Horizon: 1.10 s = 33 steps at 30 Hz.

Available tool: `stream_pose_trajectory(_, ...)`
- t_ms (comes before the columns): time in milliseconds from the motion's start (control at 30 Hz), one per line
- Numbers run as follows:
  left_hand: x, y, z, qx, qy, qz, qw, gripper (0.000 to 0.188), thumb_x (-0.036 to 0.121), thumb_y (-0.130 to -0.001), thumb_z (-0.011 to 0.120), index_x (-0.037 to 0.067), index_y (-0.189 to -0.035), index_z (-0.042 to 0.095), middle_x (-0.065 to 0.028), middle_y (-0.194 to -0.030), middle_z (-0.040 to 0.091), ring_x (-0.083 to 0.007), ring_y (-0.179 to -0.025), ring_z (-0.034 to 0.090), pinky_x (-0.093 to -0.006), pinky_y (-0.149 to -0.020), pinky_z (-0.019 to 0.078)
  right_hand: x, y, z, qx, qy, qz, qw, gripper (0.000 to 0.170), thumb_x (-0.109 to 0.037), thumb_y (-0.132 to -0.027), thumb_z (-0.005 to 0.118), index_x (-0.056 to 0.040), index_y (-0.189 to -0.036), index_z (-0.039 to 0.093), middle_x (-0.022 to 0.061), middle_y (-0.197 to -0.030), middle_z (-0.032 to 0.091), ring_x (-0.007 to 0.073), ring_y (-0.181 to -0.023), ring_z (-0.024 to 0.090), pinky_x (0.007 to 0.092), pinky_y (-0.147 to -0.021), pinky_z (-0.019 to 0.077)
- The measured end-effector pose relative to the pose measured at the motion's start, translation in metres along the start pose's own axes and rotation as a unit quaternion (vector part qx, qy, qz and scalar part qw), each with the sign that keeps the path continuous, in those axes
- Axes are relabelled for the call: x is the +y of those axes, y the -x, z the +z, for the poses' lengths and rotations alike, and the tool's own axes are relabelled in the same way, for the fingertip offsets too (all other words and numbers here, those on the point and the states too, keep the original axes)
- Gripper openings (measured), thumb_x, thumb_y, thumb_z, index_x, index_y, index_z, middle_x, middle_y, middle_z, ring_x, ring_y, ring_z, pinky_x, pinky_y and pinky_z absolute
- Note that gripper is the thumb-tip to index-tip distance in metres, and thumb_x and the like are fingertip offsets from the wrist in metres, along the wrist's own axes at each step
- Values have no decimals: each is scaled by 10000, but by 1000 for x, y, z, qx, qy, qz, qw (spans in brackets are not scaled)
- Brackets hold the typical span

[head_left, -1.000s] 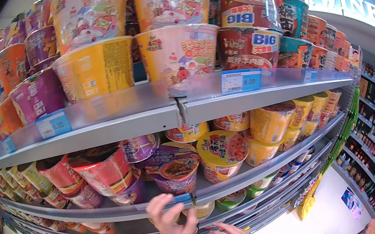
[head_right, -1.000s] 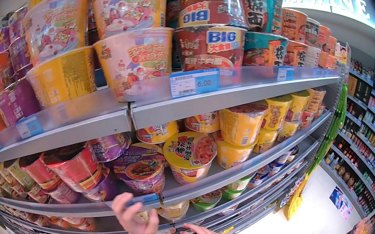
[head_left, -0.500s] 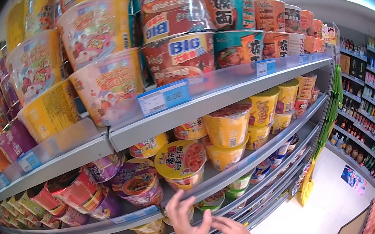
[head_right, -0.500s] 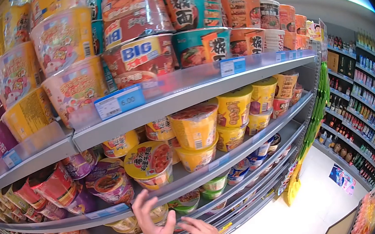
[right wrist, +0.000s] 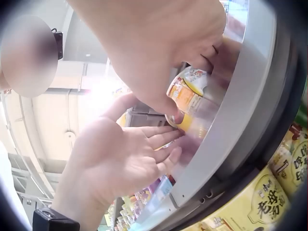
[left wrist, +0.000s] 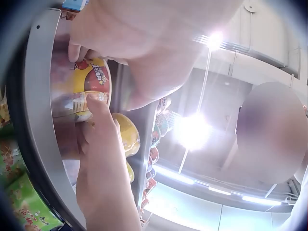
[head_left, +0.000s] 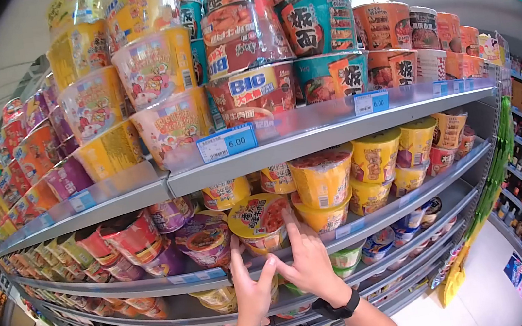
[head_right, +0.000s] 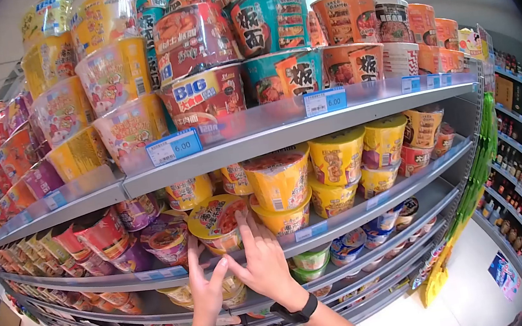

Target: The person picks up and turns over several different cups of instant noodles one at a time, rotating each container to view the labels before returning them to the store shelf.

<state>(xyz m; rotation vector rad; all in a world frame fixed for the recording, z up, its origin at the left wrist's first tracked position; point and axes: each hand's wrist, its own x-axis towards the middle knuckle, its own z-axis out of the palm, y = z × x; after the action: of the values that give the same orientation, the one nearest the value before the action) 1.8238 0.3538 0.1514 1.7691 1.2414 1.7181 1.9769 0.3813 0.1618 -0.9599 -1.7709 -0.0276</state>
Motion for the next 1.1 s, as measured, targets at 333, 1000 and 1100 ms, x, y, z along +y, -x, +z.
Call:
stream_pose_trajectory(333,18,7,9,22,79,28,996,882,209,-876,736,-15,-1593,274,-178,-1571,378,-259,-1410,429,-400,-1077,405,2,-2,-2,25,-128,6,991,712,-312,-808,812,-76,-1422,539,358,-1461,456,489,-1259,553,491,-1018,489)
stream_pose_trajectory(1000,-24,90,4,-35,144,72,986,1299,204,-601,997,2,-1578,163,-180,-1526,392,-269,-1339,520,-419,-1135,427,41,120,26,51,-528,-72,845,746,-540,-947,623,-132,-1532,402,173,-1682,186,383,-1532,240,564,-1209,289)
stream_pose_trajectory(1100,-66,110,-7,-84,148,-51,984,1325,248,-603,1002,10,-1587,147,-175,-1534,392,-259,-1356,505,-416,-1138,424,22,88,31,184,-407,-266,854,733,-529,-970,581,-148,-1564,385,200,-1664,238,408,-1541,209,567,-1237,204)
